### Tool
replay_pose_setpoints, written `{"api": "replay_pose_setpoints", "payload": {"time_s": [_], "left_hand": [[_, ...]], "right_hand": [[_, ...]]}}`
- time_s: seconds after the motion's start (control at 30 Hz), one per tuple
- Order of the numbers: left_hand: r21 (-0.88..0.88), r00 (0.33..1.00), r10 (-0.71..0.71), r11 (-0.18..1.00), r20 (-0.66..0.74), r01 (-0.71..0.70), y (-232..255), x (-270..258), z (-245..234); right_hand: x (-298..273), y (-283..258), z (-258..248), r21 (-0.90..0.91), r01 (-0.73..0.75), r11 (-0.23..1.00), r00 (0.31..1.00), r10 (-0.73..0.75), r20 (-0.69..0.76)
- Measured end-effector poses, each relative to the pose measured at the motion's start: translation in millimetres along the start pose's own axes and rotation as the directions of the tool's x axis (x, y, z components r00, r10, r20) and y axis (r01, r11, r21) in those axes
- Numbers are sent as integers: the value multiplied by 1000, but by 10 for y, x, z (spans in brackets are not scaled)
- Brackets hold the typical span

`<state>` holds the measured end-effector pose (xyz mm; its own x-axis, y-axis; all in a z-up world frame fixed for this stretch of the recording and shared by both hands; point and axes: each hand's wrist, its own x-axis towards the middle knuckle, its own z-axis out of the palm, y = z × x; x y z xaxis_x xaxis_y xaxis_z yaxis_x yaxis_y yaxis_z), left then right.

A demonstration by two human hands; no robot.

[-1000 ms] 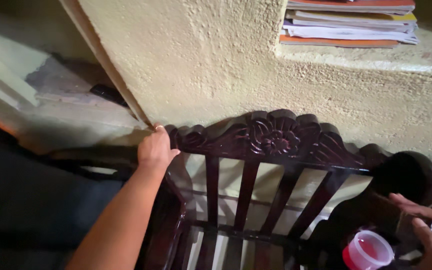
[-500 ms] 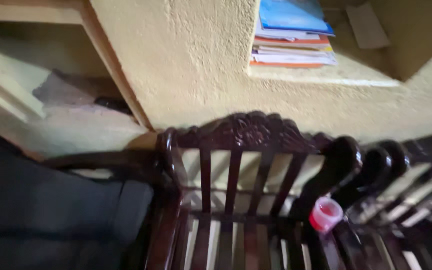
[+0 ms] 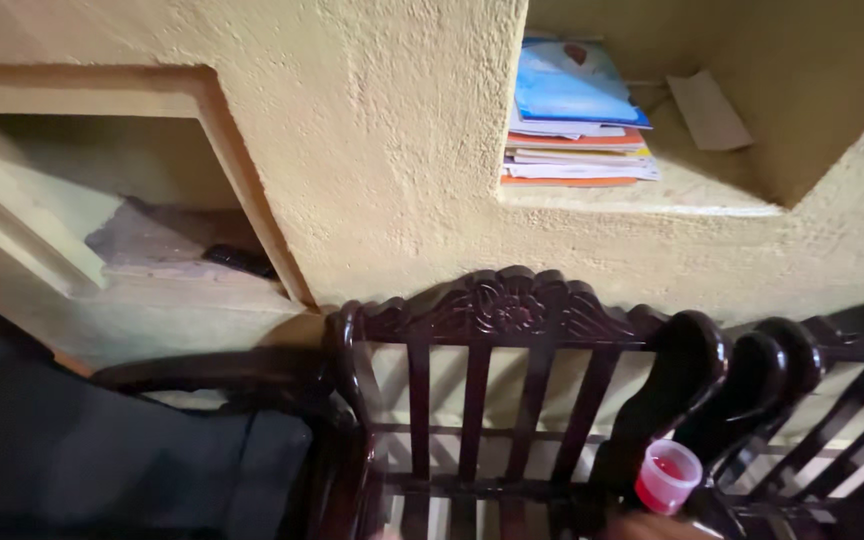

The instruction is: The person uses a paintbrush to apply a reddish liquid polish to the backrest of a dark wooden chair. They systematically cover the carved top rail and the vertical slats, repeatedly dipping the brush into a small container to maintain saturation. The person holds the chair steady with one hand while applying the finish with the other.

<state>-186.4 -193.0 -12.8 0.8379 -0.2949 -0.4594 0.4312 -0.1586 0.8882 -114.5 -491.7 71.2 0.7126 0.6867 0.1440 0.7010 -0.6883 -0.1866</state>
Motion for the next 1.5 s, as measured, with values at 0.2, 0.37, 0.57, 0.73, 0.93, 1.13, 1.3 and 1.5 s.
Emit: {"api": "replay_pose_setpoints", "payload": {"time_s": [0.2, 0.37, 0.57, 0.73, 0.93, 1.13, 1.3, 1.5], "left_hand": [[-216, 996, 83, 973, -19, -85, -582, 693, 412], [-223, 957, -13, 973, -289, -54, -245, 543, 276], [-229, 712, -205, 971, -672, 64, 602, 395, -110], [68, 507, -8, 989, -862, 131, 866, 525, -658], [224, 351, 169, 967, -921, 121, 302, 826, -967], [-447, 440, -561, 826, -701, 343, -159, 809, -687], [-482, 514, -411, 876, -753, -5, -1015, 1198, -609], [-674, 645, -416, 707, -641, -215, -956, 1357, -482]], "right_hand": [[896, -512, 85, 3, 320, 947, 855, -290, 431], [1290, -282, -298, -225, 494, 839, 842, -527, -114], [1549, 1760, -157, 302, -527, 794, 753, 601, -267], [1674, 3177, 732, 89, -766, 637, 590, 751, -295], [1682, 3031, 862, 48, -865, 500, 452, 816, -360], [1666, 3009, 905, -17, -851, 525, 482, 767, -424], [1642, 3064, 995, -20, -837, 546, 491, 735, -468], [1587, 3157, 1094, -86, -813, 576, 531, 673, -516]]}}
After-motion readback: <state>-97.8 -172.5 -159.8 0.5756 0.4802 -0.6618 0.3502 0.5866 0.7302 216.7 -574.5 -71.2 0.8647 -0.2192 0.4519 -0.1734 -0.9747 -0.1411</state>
